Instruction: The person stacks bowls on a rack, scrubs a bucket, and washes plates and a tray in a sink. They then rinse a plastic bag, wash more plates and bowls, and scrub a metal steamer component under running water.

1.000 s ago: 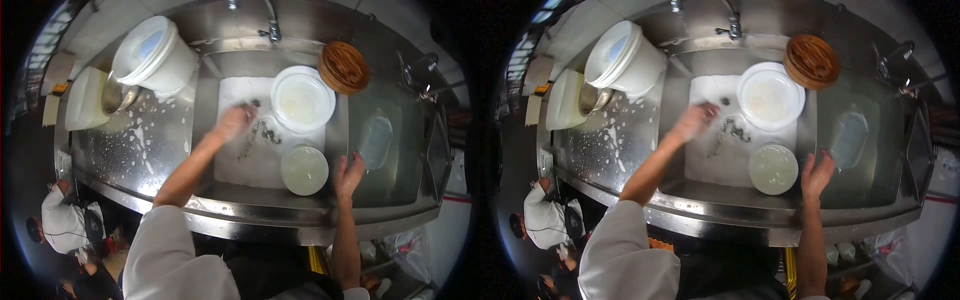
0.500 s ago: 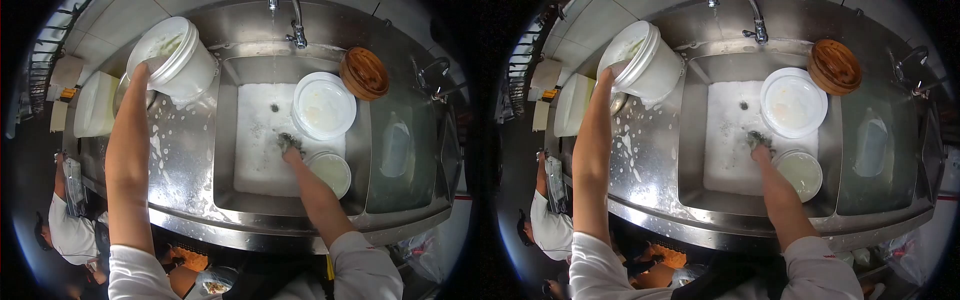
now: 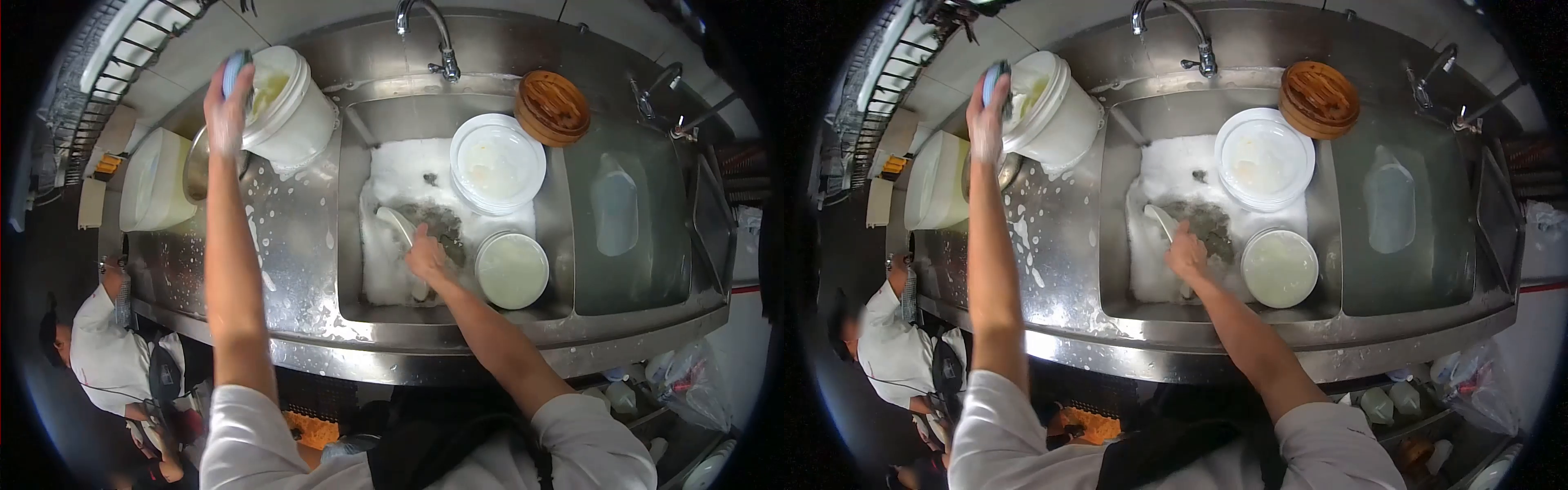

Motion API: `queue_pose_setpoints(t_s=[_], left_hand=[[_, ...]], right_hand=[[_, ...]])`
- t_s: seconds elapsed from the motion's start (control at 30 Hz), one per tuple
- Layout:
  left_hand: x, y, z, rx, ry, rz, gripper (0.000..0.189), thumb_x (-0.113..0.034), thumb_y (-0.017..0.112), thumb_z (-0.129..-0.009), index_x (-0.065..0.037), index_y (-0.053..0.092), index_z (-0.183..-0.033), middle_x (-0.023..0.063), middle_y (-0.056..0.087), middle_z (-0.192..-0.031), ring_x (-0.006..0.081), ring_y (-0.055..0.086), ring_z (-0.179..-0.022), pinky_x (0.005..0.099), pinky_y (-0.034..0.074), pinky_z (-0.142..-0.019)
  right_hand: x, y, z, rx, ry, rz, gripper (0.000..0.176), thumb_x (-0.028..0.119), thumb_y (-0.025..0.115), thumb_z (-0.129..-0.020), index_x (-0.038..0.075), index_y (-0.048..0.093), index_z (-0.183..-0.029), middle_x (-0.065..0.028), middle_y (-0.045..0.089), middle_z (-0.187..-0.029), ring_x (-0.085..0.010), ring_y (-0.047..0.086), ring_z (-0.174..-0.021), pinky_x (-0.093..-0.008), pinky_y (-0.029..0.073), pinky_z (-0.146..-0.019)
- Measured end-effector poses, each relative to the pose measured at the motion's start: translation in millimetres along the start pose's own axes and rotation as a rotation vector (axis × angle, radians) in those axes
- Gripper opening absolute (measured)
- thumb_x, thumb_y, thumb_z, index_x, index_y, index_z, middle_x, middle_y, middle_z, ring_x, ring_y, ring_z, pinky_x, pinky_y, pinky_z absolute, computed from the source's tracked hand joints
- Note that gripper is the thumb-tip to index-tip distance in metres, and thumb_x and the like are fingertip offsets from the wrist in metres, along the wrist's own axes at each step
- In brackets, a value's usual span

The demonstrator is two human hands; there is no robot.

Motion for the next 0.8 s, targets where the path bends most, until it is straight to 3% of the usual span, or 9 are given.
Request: queue_pose_setpoints(t_s=[0.1, 0.23, 0.37, 0.5, 0.57, 0.63, 0.67, 0.77, 0.8], left_hand=[[-19, 11, 103, 0.218, -0.196, -0.102, 0.048, -0.032, 0.066, -0.086, -0.005, 0.057, -0.124, 0.0012, 0.061, -0.089, 0.0075, 0.052, -0.071, 0.0235, 0.045, -0.062], [3, 108, 260, 0.568, -0.508, 0.041, 0.043, -0.023, 0.066, -0.086, -0.005, 0.056, -0.124, 0.0052, 0.062, -0.107, 0.0142, 0.058, -0.089, 0.0287, 0.049, -0.080], [-39, 196, 356, 0.673, 0.099, -0.235, 0.038, -0.025, 0.061, -0.089, -0.012, 0.057, -0.125, 0.0224, 0.050, -0.120, 0.0378, 0.053, -0.107, 0.0412, 0.043, -0.096], [-6, 209, 292, 0.157, 0.131, -0.623, 0.035, -0.016, 0.055, -0.085, -0.011, 0.057, -0.120, 0.0268, 0.049, -0.121, 0.0421, 0.055, -0.102, 0.0464, 0.046, -0.087], [-35, 244, 267, 0.113, -0.197, -0.223, 0.040, -0.014, 0.054, -0.085, -0.010, 0.053, -0.125, 0.0274, 0.052, -0.118, 0.0420, 0.055, -0.101, 0.0465, 0.047, -0.086], [-76, 312, 301, 0.425, -0.019, -0.144, 0.042, -0.013, 0.052, -0.084, -0.004, 0.049, -0.125, 0.0275, 0.055, -0.115, 0.0422, 0.056, -0.100, 0.0476, 0.048, -0.085], [-123, 319, 333, 0.482, 0.390, -0.237, 0.046, -0.019, 0.051, -0.085, 0.001, 0.046, -0.127, 0.0259, 0.058, -0.112, 0.0386, 0.056, -0.106, 0.0455, 0.049, -0.087], [-83, 325, 355, 1.070, -0.002, -0.655, 0.053, -0.031, 0.052, -0.086, 0.001, 0.045, -0.128, 0.0240, 0.051, -0.125, 0.0397, 0.056, -0.107, 0.0467, 0.046, -0.089], [-86, 325, 342, 1.014, -0.175, -0.810, 0.051, -0.028, 0.049, -0.088, -0.004, 0.044, -0.133, 0.0215, 0.041, -0.137, 0.0383, 0.046, -0.122, 0.0482, 0.042, -0.097]], right_hand=[[9, -56, 34, -0.139, -0.113, -0.055, 0.045, 0.010, 0.053, -0.083, -0.002, 0.038, -0.124, -0.0308, 0.062, -0.096, -0.0473, 0.060, -0.089, -0.0525, 0.046, -0.081], [-7, -131, 72, -0.322, -0.076, -0.284, 0.036, 0.015, 0.048, -0.091, 0.001, 0.043, -0.124, -0.0290, 0.062, -0.102, -0.0450, 0.059, -0.096, -0.0508, 0.045, -0.085], [-56, -161, 95, -0.454, -0.054, -0.738, 0.034, 0.020, 0.046, -0.095, 0.001, 0.050, -0.122, -0.0269, 0.061, -0.109, -0.0417, 0.058, -0.104, -0.0452, 0.044, -0.089], [-65, -192, 135, -0.447, -0.109, -0.760, 0.037, 0.024, 0.045, -0.095, 0.000, 0.051, -0.123, -0.0244, 0.061, -0.112, -0.0387, 0.057, -0.107, -0.0438, 0.043, -0.091], [-61, -206, 137, -0.398, -0.145, -0.642, 0.039, 0.026, 0.045, -0.095, 0.000, 0.051, -0.123, -0.0239, 0.061, -0.114, -0.0381, 0.057, -0.107, -0.0442, 0.042, -0.092], [-90, -218, 115, -0.412, -0.057, -0.653, 0.045, 0.032, 0.043, -0.096, -0.001, 0.050, -0.125, -0.0249, 0.060, -0.114, -0.0400, 0.056, -0.108, -0.0448, 0.041, -0.093], [-119, -228, 106, -0.459, 0.021, -0.676, 0.045, 0.033, 0.042, -0.096, -0.001, 0.049, -0.126, -0.0255, 0.060, -0.114, -0.0405, 0.056, -0.109, -0.0451, 0.041, -0.094], [-157, -279, 111, -0.481, -0.062, -0.855, 0.046, 0.033, 0.042, -0.097, -0.002, 0.050, -0.126, -0.0234, 0.057, -0.120, -0.0361, 0.055, -0.112, -0.0430, 0.041, -0.093], [-168, -283, 114, -0.459, -0.018, -0.932, 0.044, 0.031, 0.044, -0.097, -0.002, 0.052, -0.125, -0.0221, 0.059, -0.118, -0.0338, 0.056, -0.110, -0.0418, 0.042, -0.092]])
Point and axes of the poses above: each hand's wrist, its own z-axis away from the middle knuckle, its own y-axis out of the palm, x = y × z, the point moved 10 cm from there along -z, towards the middle knuckle
